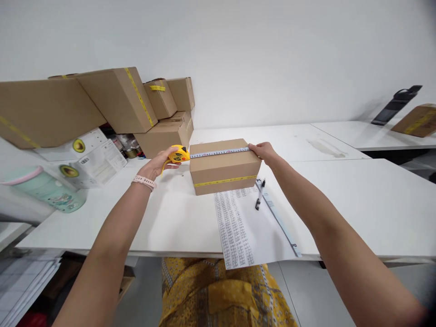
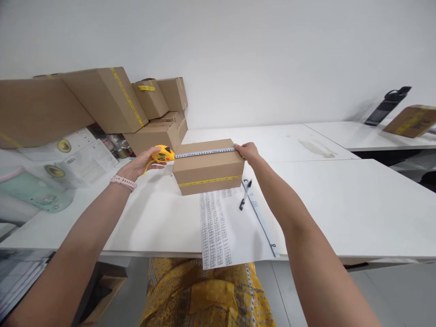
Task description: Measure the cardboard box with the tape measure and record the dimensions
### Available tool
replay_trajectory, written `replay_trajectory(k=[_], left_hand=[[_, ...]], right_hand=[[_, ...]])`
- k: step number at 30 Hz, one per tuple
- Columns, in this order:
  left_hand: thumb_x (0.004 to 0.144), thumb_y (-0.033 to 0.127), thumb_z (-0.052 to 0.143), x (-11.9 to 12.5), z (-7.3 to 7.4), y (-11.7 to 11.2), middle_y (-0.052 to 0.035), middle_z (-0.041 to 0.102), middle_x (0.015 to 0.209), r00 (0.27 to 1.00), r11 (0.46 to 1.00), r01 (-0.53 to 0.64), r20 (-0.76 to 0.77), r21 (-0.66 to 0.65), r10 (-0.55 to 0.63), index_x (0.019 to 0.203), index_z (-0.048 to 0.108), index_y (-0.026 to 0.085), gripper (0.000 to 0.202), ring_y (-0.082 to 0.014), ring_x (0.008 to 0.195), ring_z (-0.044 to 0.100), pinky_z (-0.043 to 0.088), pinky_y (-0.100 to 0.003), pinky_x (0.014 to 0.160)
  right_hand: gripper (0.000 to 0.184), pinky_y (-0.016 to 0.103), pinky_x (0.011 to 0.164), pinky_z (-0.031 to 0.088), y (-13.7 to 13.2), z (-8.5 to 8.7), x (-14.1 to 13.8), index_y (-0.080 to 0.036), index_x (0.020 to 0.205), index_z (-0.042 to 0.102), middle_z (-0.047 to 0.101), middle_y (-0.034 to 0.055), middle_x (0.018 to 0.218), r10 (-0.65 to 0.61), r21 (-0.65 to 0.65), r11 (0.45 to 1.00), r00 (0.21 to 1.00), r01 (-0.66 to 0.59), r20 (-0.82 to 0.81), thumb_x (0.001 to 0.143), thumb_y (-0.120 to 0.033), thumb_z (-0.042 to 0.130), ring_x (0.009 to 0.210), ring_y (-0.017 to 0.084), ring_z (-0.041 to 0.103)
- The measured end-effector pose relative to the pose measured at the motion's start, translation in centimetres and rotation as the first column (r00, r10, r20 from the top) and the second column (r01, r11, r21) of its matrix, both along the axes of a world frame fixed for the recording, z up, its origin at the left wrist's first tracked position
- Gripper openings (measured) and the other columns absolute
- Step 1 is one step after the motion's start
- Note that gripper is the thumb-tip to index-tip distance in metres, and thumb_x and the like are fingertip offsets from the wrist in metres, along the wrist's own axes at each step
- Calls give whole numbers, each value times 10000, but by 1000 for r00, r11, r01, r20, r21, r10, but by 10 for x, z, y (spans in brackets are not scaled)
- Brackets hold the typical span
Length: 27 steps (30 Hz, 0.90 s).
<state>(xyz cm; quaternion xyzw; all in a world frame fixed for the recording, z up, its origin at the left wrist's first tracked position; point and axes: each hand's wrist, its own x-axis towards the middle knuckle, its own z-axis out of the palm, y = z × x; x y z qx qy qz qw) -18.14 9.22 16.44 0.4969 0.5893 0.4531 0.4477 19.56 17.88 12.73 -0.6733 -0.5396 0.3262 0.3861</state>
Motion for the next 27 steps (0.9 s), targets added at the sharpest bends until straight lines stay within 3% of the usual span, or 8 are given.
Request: replay_trajectory(k=[4, 7, 10, 13, 15, 17, 21, 27], left_hand=[[643, 459, 837, 5, 12, -9, -118, 757, 1000, 1000, 998, -16, -8, 60, 17, 1005, 734, 130, 500, -235, 930, 689, 586, -300, 718], [678, 453, 842, 17, 16, -40, -133, 755, 1062, 993, 989, 122, -9, 78, -121, 1054, 743, 125, 508, -250, 963, 695, 593, -320, 758], [744, 497, 806, 50, -4, -90, -143, 721, 1090, 874, 878, 478, 107, -12, -474, 1140, 704, 134, 546, -224, 786, 715, 610, -350, 670], [697, 495, 847, 104, -38, -136, -92, 674, 1036, 732, 790, 609, 435, -72, -524, 1113, 624, 169, 574, -227, 711, 731, 627, -386, 620], [737, 524, 816, 141, -55, -152, -70, 656, 1025, 678, 830, 558, 593, -29, -435, 1088, 587, 182, 541, -222, 707, 735, 619, -364, 597], [739, 580, 790, 170, -58, -152, -71, 654, 990, 651, 879, 476, 671, 3, -355, 1049, 601, 154, 559, -214, 683, 730, 618, -360, 610], [798, 537, 732, 195, -36, -124, -61, 656, 900, 664, 959, 281, 726, -20, -179, 976, 610, 133, 458, -209, 652, 726, 624, -374, 657], [933, 399, 618, 205, -14, -95, -55, 637, 790, 698, 985, 141, 716, -103, -25, 895, 594, 129, 274, -190, 594, 700, 635, -424, 717]], right_hand=[[341, 349, 709, 464, 6, 13, -2, -203, 584, 535, 617, 65, 692, -7, 46, 999, 972, -4, 235, 851, -311, 717, 731, 206, 584], [321, 320, 693, 477, 9, 27, 1, -198, 644, 552, 648, 68, 753, 51, 117, 991, 993, -64, 108, 913, -343, 650, 719, 173, 577], [311, 286, 728, 491, 8, 42, -3, -193, 718, 579, 677, 63, 833, 242, 290, 932, 969, -216, -56, 937, -407, 634, 787, 156, 584], [335, 311, 796, 487, 5, 49, -22, -186, 742, 630, 691, 57, 850, 499, 354, 817, 866, -455, -39, 885, -482, 695, 818, 165, 584], [337, 344, 838, 483, 3, 49, -38, -185, 758, 652, 704, 67, 876, 565, 316, 780, 825, -540, 16, 878, -498, 689, 830, 179, 591], [329, 381, 898, 481, 2, 46, -52, -184, 830, 673, 725, 101, 996, 513, 302, 814, 858, -497, 27, 916, -497, 617, 909, 209, 616], [477, 456, 1026, 455, 3, 34, -62, -190, 1070, 693, 693, 147, 1267, 325, 322, 897, 946, -303, -15, 990, -553, 394, 1154, 284, 612], [615, 527, 1125, 398, 2, 31, -58, -300, 1339, 639, 626, 72, 1431, 434, 221, 870, 897, -442, 85, 960, -676, 332, 1338, 331, 532]])
